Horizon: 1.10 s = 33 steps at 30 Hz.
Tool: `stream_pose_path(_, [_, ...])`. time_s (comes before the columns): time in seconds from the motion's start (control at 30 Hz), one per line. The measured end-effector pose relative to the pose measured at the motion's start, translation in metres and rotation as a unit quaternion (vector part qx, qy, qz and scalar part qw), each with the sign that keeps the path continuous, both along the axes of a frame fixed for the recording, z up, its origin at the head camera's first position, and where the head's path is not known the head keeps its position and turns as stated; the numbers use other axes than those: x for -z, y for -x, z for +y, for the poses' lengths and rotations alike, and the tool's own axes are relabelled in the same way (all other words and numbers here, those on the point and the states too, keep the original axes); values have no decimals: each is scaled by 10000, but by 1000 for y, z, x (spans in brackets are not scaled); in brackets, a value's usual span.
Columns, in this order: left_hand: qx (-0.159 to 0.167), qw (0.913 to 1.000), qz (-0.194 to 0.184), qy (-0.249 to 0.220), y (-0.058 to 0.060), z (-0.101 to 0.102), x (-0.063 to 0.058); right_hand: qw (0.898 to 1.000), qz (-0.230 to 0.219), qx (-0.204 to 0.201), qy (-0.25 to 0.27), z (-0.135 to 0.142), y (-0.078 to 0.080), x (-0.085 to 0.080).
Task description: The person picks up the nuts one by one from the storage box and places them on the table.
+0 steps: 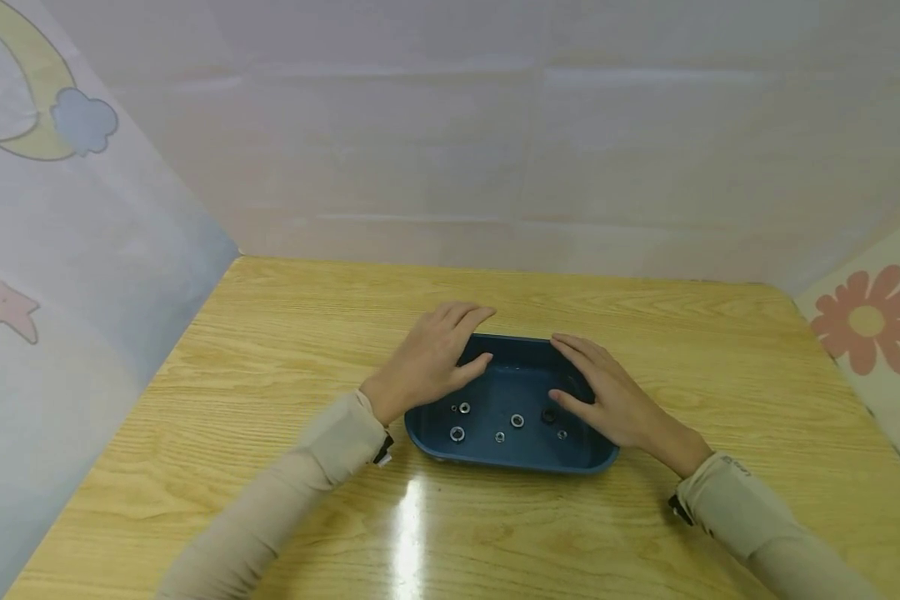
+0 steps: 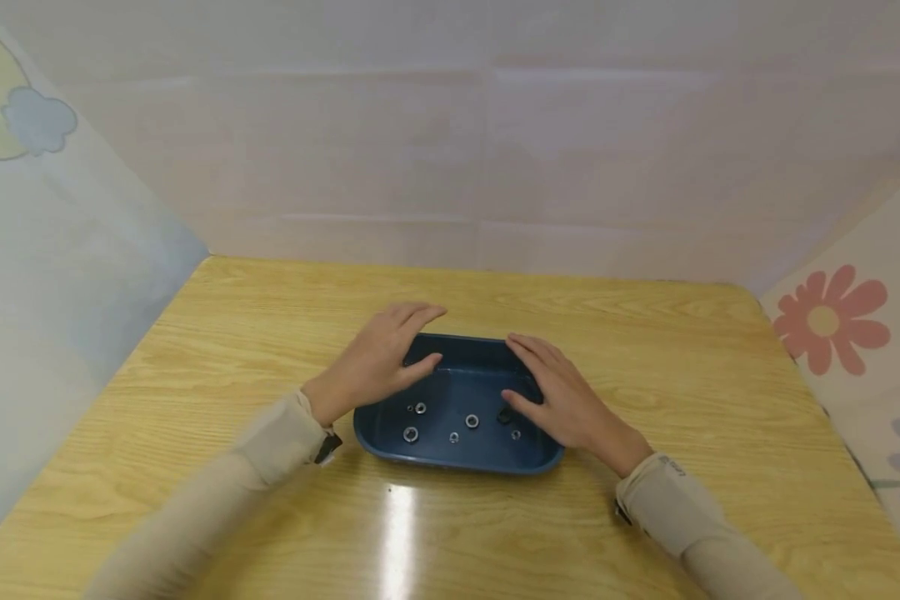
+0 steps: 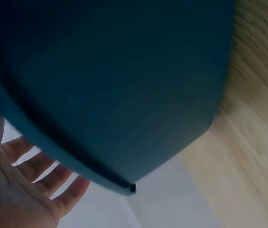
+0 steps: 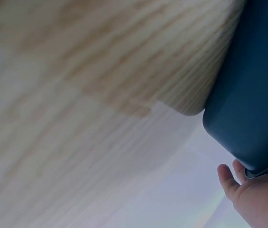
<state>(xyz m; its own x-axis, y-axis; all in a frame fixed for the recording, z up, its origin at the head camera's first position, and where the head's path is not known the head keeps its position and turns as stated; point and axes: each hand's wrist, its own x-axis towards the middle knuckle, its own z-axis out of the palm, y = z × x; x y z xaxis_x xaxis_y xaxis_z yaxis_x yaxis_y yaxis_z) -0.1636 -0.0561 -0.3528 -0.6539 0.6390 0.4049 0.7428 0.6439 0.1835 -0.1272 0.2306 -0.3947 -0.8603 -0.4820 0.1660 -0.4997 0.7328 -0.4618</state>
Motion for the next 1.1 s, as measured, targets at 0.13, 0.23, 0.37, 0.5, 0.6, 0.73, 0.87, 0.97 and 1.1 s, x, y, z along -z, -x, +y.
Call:
stream_pose_path(0.13, [133, 9998, -93, 120, -3, 6, 1, 10000, 13, -7, -11, 0, -1, 0])
stream_pose_path(0.23, [204, 9995, -145, 188, -6, 9, 3, 10000, 19, -21, -31, 0, -1, -1])
stream_pose_path(0.37, [299, 9990, -178, 289, -9, 13, 5, 10000, 13, -27, -43, -1, 0, -1])
stream_pose_path(0.5, [350, 9985, -241, 349, -11, 17, 8, 10000, 16, -6, -73, -1, 0, -1])
stream_pose_path(0.6, [371, 9980, -329, 402, -12, 20, 10, 9999, 60, 1, -110, -1, 0, -1])
stream_pose_path(0.73, [388, 9969, -396, 554, -13, 24, 12, 9999, 70, 11, -144, -2, 0, -1])
stream_pose_path(0.87, [383, 9962, -443, 638, -14, 27, 15, 9998, 26, 42, -168, -2, 0, -1])
stream_pose_path(0.97, [386, 9957, -494, 688, -15, 29, 17, 9998, 12, 61, -179, -2, 0, -1])
stream_pose_path(1.1, [396, 9942, -568, 817, -16, 31, 21, 9998, 4, 66, -178, -2, 0, -1])
